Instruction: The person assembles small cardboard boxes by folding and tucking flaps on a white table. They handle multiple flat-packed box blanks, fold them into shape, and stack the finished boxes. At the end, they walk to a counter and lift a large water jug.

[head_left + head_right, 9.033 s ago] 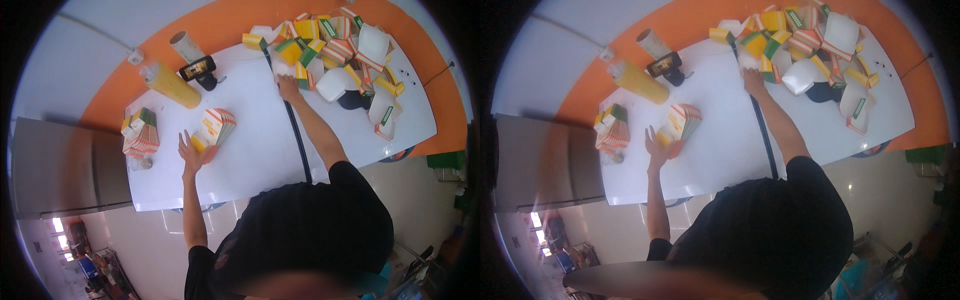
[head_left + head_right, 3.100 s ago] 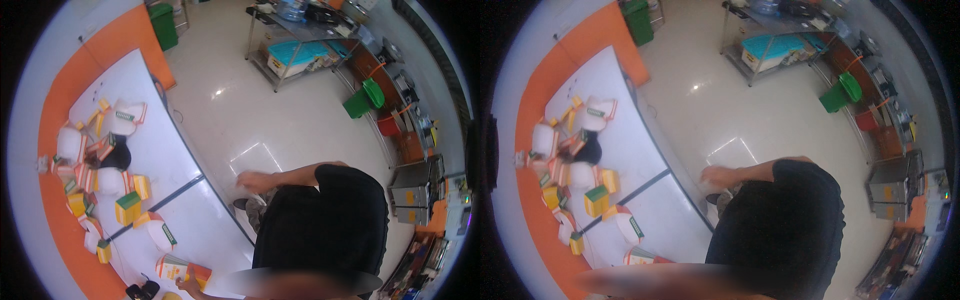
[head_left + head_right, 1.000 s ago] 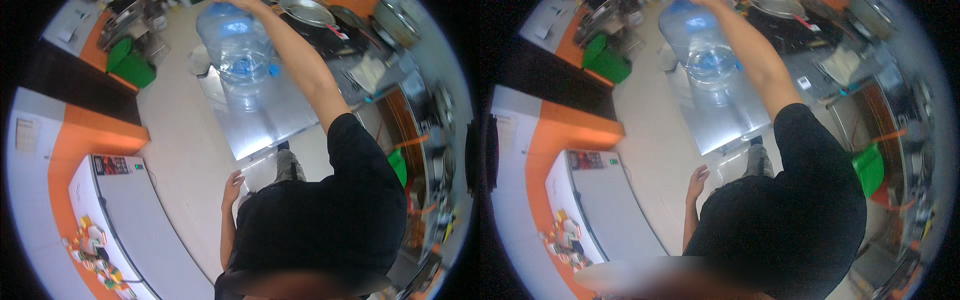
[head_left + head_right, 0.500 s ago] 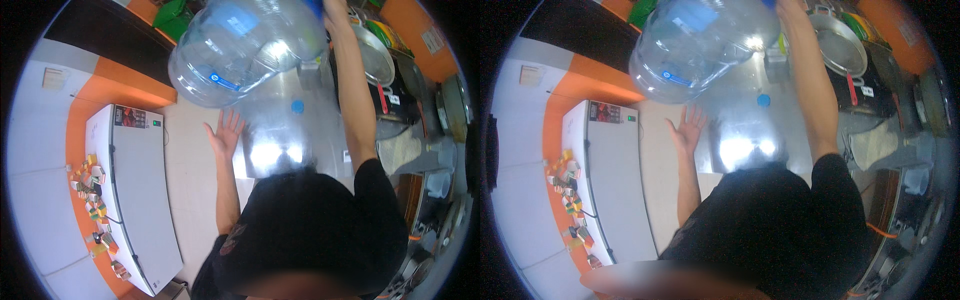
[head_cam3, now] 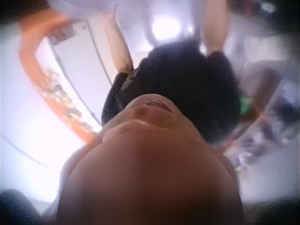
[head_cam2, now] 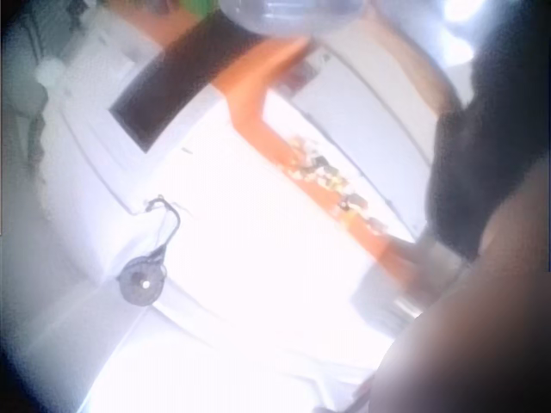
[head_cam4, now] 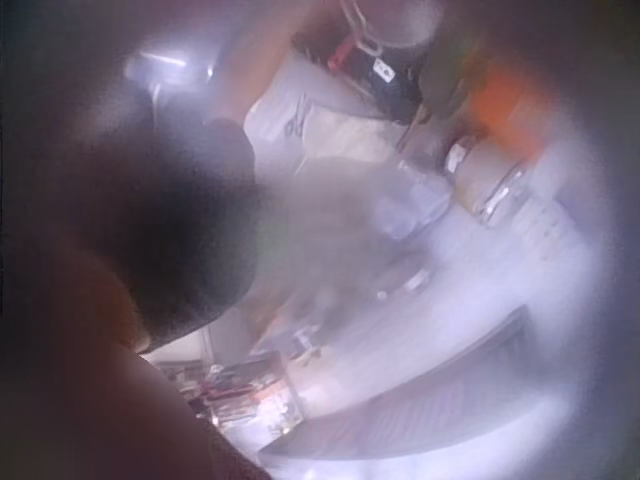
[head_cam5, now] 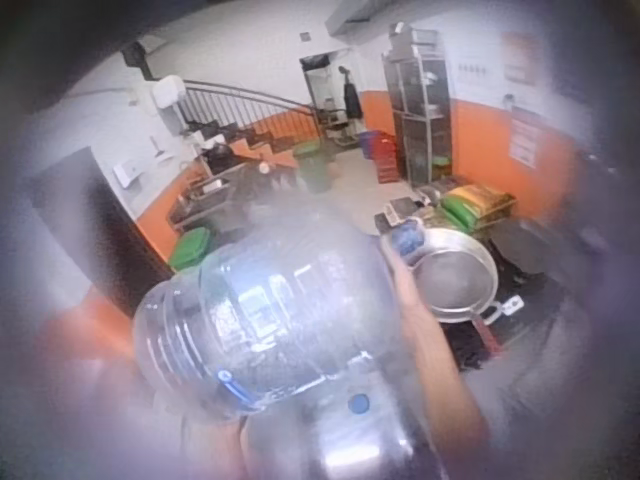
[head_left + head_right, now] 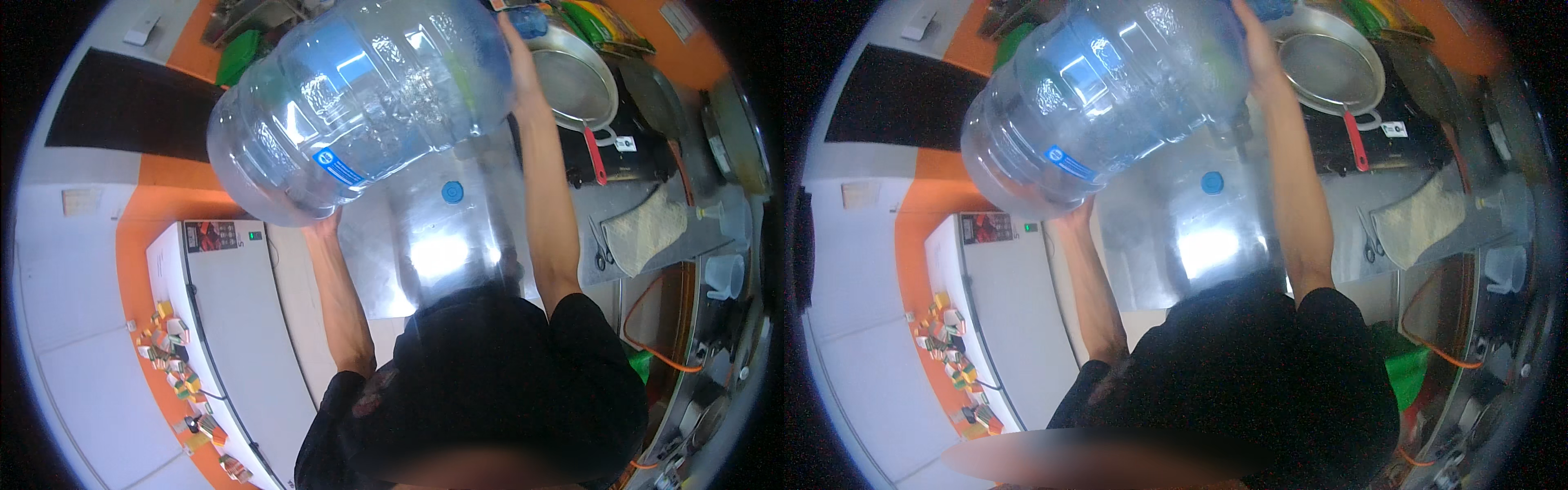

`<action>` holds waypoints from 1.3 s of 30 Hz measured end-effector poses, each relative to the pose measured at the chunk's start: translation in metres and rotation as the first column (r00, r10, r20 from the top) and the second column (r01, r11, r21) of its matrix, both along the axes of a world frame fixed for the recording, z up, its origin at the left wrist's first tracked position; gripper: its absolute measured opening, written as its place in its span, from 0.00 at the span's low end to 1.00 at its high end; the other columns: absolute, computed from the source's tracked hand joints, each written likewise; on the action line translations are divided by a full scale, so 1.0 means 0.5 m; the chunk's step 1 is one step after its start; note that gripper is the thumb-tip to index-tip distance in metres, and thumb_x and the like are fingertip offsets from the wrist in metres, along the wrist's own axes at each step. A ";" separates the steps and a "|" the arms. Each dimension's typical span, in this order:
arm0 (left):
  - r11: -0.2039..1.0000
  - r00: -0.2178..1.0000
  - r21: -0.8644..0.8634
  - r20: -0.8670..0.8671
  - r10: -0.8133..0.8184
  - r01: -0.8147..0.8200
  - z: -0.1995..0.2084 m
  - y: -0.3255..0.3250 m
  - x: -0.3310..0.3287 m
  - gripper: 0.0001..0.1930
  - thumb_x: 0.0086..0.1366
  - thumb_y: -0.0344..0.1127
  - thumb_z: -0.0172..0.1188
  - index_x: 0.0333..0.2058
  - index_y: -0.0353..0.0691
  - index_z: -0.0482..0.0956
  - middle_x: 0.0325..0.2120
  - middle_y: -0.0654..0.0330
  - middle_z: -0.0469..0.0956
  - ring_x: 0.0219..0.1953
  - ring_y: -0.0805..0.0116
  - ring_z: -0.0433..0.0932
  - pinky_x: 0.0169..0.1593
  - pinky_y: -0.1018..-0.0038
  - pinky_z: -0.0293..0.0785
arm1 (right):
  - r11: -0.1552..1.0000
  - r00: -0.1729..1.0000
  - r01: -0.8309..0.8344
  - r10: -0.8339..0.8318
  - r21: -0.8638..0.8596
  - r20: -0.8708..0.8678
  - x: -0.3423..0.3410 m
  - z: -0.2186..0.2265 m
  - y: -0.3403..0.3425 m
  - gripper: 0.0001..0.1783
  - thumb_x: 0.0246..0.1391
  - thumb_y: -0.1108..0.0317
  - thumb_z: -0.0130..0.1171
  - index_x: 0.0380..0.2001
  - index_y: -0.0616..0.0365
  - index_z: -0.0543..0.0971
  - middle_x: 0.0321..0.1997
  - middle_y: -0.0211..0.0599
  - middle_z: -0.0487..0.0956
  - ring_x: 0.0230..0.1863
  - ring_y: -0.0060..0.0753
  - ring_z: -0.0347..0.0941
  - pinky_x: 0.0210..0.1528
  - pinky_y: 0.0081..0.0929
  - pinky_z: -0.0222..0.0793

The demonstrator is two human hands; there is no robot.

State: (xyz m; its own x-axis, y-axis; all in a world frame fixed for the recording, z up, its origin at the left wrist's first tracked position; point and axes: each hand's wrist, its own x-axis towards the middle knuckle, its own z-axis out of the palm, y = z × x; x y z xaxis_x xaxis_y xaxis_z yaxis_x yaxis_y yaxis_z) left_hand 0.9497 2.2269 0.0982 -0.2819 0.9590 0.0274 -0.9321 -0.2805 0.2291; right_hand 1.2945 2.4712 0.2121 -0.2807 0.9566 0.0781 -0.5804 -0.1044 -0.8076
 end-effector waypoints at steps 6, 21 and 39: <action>0.980 0.975 0.089 -0.151 -0.163 0.177 0.020 0.021 -0.034 0.29 0.70 0.48 0.57 0.64 0.37 0.68 0.64 0.49 0.68 0.67 0.52 0.64 0.70 0.47 0.59 | 0.991 0.991 0.057 -0.041 -0.124 0.131 0.025 -0.039 -0.025 0.50 0.64 0.31 0.49 0.74 0.59 0.57 0.76 0.43 0.57 0.75 0.40 0.52 0.76 0.43 0.45; 0.962 0.544 -0.156 -0.839 -0.009 -0.225 0.315 0.142 0.039 0.38 0.70 0.52 0.55 0.69 0.33 0.57 0.67 0.43 0.60 0.70 0.46 0.59 0.73 0.47 0.55 | 0.944 0.891 0.063 -0.200 -0.325 -0.407 0.064 -0.105 -0.031 0.26 0.70 0.43 0.46 0.57 0.47 0.78 0.51 0.31 0.81 0.49 0.29 0.77 0.52 0.35 0.73; 0.986 0.217 -0.134 -0.970 -0.110 -0.103 0.532 0.258 0.131 0.34 0.67 0.37 0.63 0.68 0.37 0.63 0.63 0.49 0.67 0.61 0.52 0.69 0.61 0.53 0.74 | 0.928 0.728 0.015 -0.265 -0.372 -0.633 0.059 -0.159 -0.021 0.30 0.70 0.41 0.43 0.55 0.52 0.78 0.48 0.34 0.81 0.48 0.32 0.78 0.53 0.36 0.76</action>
State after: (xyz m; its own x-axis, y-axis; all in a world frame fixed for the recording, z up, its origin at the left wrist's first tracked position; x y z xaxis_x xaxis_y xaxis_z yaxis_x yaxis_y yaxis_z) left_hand 1.0150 2.3558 0.3644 -0.1332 0.9796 0.1502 0.0488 -0.1449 0.9882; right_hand 1.3241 2.4606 0.1326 -0.1368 0.9827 -0.1247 -0.9777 -0.1542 -0.1424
